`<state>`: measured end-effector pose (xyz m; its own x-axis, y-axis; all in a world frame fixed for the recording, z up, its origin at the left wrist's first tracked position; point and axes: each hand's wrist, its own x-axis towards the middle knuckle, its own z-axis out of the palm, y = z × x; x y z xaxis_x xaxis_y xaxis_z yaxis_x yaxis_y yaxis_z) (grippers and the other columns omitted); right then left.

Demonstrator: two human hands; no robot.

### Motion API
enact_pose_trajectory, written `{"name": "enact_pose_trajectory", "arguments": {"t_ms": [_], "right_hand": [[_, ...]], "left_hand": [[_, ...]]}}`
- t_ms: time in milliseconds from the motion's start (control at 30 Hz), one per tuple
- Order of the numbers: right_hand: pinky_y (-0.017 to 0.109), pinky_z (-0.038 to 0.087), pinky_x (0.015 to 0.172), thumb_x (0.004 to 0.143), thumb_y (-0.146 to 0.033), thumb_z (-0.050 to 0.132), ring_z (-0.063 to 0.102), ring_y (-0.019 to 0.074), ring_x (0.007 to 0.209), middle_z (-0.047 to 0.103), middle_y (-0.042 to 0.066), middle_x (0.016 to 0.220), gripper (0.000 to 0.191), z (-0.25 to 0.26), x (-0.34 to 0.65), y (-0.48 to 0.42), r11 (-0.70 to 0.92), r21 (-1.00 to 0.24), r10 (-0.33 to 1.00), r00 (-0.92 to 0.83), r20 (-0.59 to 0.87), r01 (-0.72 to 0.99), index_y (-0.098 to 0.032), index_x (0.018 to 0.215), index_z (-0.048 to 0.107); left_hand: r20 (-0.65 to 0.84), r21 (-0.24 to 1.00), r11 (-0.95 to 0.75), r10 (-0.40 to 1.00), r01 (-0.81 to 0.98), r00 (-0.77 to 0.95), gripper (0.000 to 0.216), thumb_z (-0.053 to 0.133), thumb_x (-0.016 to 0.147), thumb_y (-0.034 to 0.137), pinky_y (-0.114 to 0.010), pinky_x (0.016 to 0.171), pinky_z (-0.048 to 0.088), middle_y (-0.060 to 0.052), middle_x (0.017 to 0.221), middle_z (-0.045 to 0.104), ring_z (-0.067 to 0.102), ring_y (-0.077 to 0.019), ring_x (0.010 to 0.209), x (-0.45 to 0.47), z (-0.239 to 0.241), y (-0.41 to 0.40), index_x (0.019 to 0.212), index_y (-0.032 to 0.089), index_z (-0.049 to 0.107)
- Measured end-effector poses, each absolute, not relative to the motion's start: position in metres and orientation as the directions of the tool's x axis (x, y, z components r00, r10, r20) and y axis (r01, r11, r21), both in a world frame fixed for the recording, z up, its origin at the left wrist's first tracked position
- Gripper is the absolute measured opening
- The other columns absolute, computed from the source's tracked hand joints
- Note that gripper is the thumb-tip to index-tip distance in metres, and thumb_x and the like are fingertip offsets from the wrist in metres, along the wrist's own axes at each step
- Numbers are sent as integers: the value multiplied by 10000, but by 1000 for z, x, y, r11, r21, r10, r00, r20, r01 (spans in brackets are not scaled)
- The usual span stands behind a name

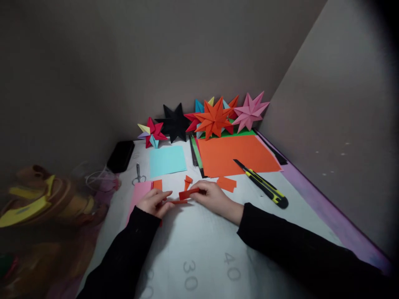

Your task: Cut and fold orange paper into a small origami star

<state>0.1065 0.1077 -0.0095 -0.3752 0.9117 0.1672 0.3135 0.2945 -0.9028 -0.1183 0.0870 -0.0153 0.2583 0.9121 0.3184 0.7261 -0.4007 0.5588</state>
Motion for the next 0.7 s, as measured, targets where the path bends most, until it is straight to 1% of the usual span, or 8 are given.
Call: {"name": "enact_pose_trajectory", "arguments": {"t_ms": [133,200,233,300,333,433,600,700], "right_hand": [[229,415,572,723,-210,607,525,109,653,608,20,851,235,-13,105,108,233,-935,874,-480,82,266,-201,958,623],[223,410,547,684,-223,654,510,102,622,600,17,846,308,-15,104,106,244,-933,861,-502,84,263,-200,988,609],[224,413,552,672,-213,665,513,103,624,599,15,831,299,-16,104,105,268,-926,860,-500,104,267,-197,967,616],[231,425,594,700,-172,631,536,113,663,606,13,800,187,-16,103,103,320,-905,866,-474,159,281,-194,886,637],[235,430,621,727,-150,595,550,118,692,613,13,791,134,-15,103,102,339,-896,872,-453,185,286,-193,844,643],[240,435,660,760,-117,533,569,123,739,632,11,806,146,-13,105,102,341,-894,888,-413,204,290,-196,813,643],[239,440,633,745,-133,552,566,118,700,636,14,844,195,-15,107,102,290,-907,893,-426,142,305,-197,917,619],[252,445,690,769,-119,515,573,127,780,637,22,888,204,-15,105,100,323,-901,867,-473,158,291,-201,928,612]], "left_hand": [[218,547,-333,942,768,253,224,587,740,322,-226,512,417,-15,656,600,547,-114,551,-116,-21,85,903,209,692],[195,562,-308,951,768,238,211,569,754,319,-221,518,424,-14,662,617,559,-109,551,-108,-25,82,890,219,696],[194,576,-299,954,761,227,215,564,758,325,-220,524,431,-15,670,625,568,-110,558,-104,-26,80,892,222,695],[201,596,-294,956,747,215,229,557,763,340,-219,524,438,-20,688,636,583,-116,572,-98,-25,77,903,223,695],[208,597,-300,954,744,218,231,555,764,345,-218,515,435,-21,685,636,584,-118,570,-97,-24,76,900,223,697],[260,596,-377,926,709,274,225,550,772,341,-211,503,428,-20,657,623,574,-115,557,-100,-22,77,881,216,701],[314,591,-500,865,633,391,236,540,791,340,-188,494,417,-22,661,608,559,-97,542,-106,-28,82,920,217,694],[300,577,-508,860,639,413,255,518,801,364,-185,494,408,-21,677,606,554,-96,549,-104,-32,83,944,235,685]]}}
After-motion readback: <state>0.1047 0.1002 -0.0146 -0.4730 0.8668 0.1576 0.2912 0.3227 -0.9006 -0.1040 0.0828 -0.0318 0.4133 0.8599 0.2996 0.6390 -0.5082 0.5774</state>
